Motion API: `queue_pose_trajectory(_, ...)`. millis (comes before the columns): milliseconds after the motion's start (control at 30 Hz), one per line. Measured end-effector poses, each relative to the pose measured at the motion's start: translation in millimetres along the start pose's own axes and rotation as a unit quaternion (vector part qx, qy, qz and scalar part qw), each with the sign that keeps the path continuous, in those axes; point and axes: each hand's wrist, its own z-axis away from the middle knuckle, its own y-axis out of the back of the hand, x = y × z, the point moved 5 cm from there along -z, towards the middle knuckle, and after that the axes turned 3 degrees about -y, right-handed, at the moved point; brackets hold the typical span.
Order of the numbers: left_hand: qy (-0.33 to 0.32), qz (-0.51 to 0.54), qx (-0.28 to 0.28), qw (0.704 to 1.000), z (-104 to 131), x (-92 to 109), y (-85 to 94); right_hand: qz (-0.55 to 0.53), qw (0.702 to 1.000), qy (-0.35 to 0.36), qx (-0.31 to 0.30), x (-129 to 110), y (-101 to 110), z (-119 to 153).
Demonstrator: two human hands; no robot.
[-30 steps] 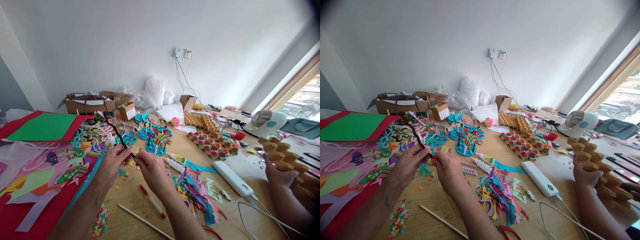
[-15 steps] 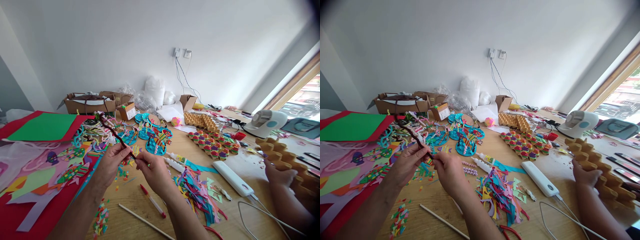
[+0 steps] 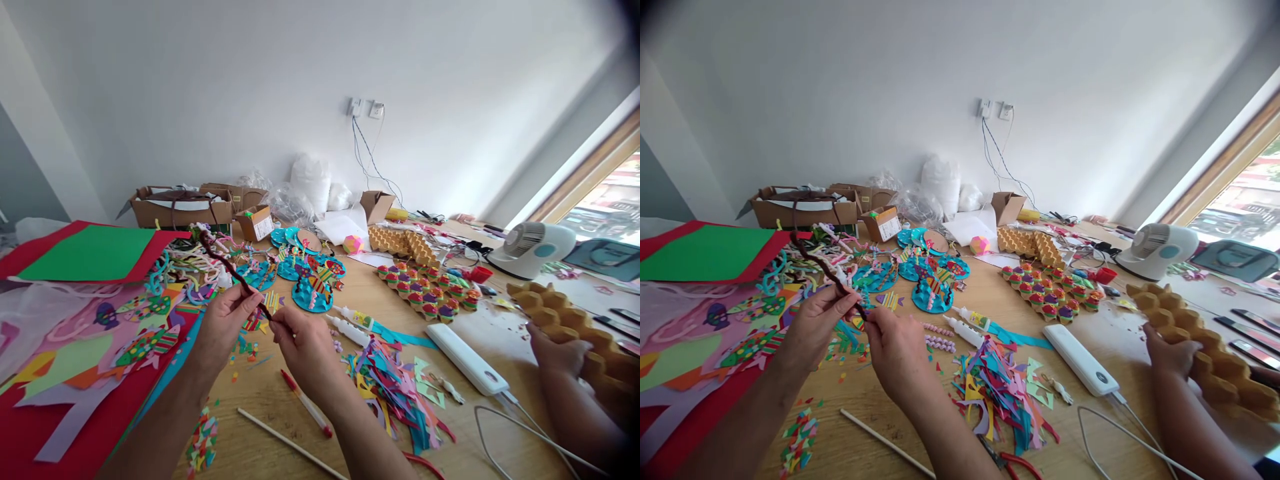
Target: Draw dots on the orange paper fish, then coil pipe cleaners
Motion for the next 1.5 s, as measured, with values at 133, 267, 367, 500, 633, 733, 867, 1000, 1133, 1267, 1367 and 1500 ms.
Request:
queue_pose_trajectory(133,-0.004,0.004,0.005,1.000,-3.0,3.5,2.3,0.058,0.998,0.009,0.010,3.1,-2.1,-2.9)
queue_pose_trajectory(267,0.001,0.007,0.011,1.000,-3.2,4.1,3.0,0.075,0.997,-0.005,0.008,5.2,-2.3,-4.9)
queue_pose_trajectory(367,0.037,0.062,0.011,0.997,-1.1,1.6,0.1,0.034,0.999,-0.011,-0.003,6.0,-2.0,-5.6)
queue_pose_trajectory(500,0.112,0.164,0.009,0.980,3.2,-0.1,-4.4,-0.020,1.000,-0.001,-0.006,8.6,-2.4,-6.9)
queue_pose_trajectory(633,0.181,0.242,-0.005,0.953,5.9,-0.9,-7.9,-0.044,0.999,-0.003,-0.010,13.1,-3.9,-9.2)
queue_pose_trajectory(733,0.165,0.224,-0.019,0.960,4.4,-0.2,-7.5,-0.037,0.999,-0.011,-0.015,14.7,-2.8,-10.3)
queue_pose_trajectory(867,0.090,0.138,-0.015,0.986,0.9,0.4,-2.5,-0.022,0.999,-0.009,-0.022,11.0,0.5,-8.0)
queue_pose_trajectory(1000,-0.031,-0.025,0.034,0.999,-1.6,7.7,7.8,0.001,1.000,0.003,-0.031,2.5,2.4,-2.9)
queue_pose_trajectory(1133,-0.040,-0.063,0.034,0.997,-2.1,8.6,7.4,0.007,1.000,-0.005,-0.026,0.7,3.3,-2.1)
queue_pose_trajectory(1267,0.031,0.041,0.008,0.999,-1.8,0.5,1.4,-0.020,0.999,-0.017,-0.022,6.5,3.3,-4.8)
queue_pose_trajectory(1367,0.036,0.056,-0.001,0.998,-1.6,0.6,1.0,-0.035,0.999,-0.019,-0.026,9.4,3.2,-5.9)
queue_pose_trajectory(1500,0.055,0.109,0.008,0.993,-0.9,1.7,2.5,-0.038,0.999,0.000,-0.037,6.4,1.7,-5.3)
